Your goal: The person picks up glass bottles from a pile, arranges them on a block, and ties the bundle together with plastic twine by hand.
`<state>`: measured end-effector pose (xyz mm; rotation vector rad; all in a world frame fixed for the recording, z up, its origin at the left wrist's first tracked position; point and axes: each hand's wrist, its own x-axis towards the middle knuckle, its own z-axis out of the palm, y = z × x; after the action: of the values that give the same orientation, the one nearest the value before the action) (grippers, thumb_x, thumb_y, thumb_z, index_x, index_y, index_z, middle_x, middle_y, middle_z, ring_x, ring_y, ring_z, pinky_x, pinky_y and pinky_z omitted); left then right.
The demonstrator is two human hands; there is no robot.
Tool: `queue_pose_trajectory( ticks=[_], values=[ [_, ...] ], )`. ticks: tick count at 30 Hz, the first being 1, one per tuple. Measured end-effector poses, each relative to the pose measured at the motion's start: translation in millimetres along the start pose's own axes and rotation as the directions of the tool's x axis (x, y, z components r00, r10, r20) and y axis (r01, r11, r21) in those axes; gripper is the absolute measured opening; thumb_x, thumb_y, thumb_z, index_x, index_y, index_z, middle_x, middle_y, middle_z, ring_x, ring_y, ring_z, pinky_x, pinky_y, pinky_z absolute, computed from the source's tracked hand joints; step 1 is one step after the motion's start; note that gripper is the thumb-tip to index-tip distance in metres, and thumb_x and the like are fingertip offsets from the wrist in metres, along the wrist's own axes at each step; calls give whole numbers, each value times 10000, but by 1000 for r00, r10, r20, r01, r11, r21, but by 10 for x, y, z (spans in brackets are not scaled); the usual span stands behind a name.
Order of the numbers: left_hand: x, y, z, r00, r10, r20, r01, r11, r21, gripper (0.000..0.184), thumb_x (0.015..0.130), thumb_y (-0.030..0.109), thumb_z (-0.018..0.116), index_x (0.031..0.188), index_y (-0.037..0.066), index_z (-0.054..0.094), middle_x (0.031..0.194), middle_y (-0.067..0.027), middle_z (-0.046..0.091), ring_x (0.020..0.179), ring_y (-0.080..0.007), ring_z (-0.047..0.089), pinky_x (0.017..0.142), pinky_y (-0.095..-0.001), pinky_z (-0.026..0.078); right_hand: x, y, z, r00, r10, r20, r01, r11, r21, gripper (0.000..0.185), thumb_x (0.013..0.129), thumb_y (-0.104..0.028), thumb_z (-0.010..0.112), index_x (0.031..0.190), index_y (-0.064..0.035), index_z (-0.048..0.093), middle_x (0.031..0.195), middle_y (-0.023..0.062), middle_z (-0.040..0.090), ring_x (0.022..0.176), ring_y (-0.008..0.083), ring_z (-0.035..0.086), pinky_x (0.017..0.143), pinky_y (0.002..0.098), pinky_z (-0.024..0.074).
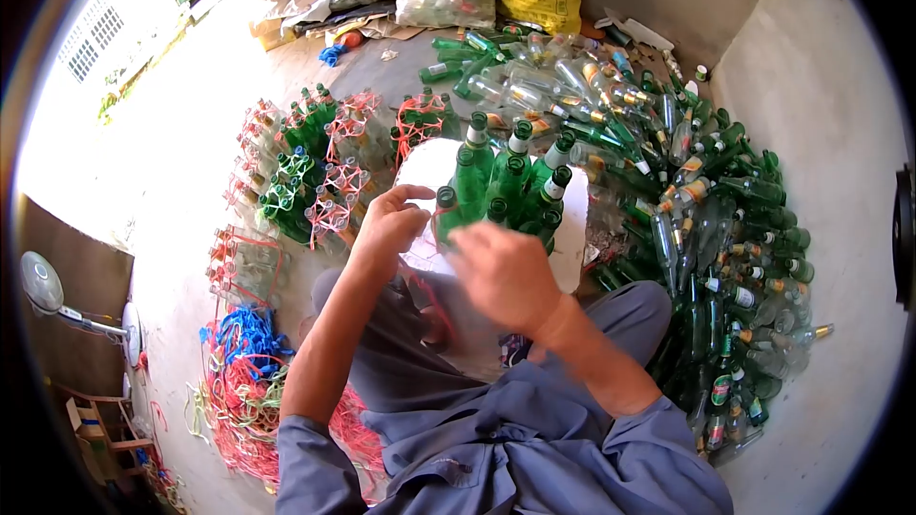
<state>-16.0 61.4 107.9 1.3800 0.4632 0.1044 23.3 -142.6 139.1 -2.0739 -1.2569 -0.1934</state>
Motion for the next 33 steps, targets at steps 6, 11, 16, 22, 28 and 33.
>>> queue_pose_trajectory(
  ticks=[6, 11, 16, 22, 28, 33],
  values=[
    [54, -45, -29, 999, -17, -30, 15, 997, -76, 272, 803, 19, 586, 1066, -23, 640, 600, 72, 472, 472, -18, 359, 427, -211, 251, 598, 325, 133, 980, -192, 60, 201, 931, -304, 243, 838, -219, 692, 1022, -63, 673, 947, 85, 676, 831, 291, 638, 739, 382, 538],
    [238, -148, -155, 997, -29, -70, 12, 973, -230, 217, 791, -3, 591, 1003, 1, 638, 588, 53, 477, 436, -42, 362, 392, -222, 250, 653, 524, 389, 969, -201, 145, 228, 952, -206, 187, 889, -159, 577, 1003, -52, 681, 921, 100, 675, 833, 274, 639, 731, 406, 516],
    [549, -152, -157, 987, -101, -124, 44, 917, -397, 157, 815, -50, 597, 941, 43, 596, 576, 48, 415, 407, -63, 309, 379, -225, 224, 602, 496, 411, 971, -218, 95, 232, 956, -181, 212, 884, -142, 568, 1030, -25, 667, 918, 113, 684, 810, 288, 639, 728, 412, 513],
    [422, 47, -65, 985, 23, -173, -86, 926, -369, 165, 809, -54, 605, 926, 62, 591, 587, 57, 419, 412, -47, 316, 369, -214, 219, 639, 547, 360, 965, -245, 89, 257, 952, -168, 192, 843, -129, 634, 1006, -27, 632, 858, 122, 667, 785, 302, 665, 709, 409, 529],
    [-83, -168, -22, 970, 190, -155, -214, 964, -160, 290, 793, -75, 557, 1061, 36, 541, 644, 45, 490, 469, -25, 358, 407, -211, 243, 634, 521, 347, 964, -214, 159, 241, 955, -172, 302, 826, -67, 529, 1087, -4, 666, 953, 144, 694, 775, 301, 683, 712, 395, 515],
    [-366, -237, 294, 934, 316, -167, -316, 948, 22, 239, 830, -93, 530, 1025, 46, 518, 688, 58, 490, 592, -7, 385, 522, -198, 274, 624, 498, 331, 972, -188, 145, 209, 967, -148, 262, 835, -95, 572, 1074, -20, 649, 944, 124, 688, 759, 310, 683, 687, 409, 525]
  ],
)
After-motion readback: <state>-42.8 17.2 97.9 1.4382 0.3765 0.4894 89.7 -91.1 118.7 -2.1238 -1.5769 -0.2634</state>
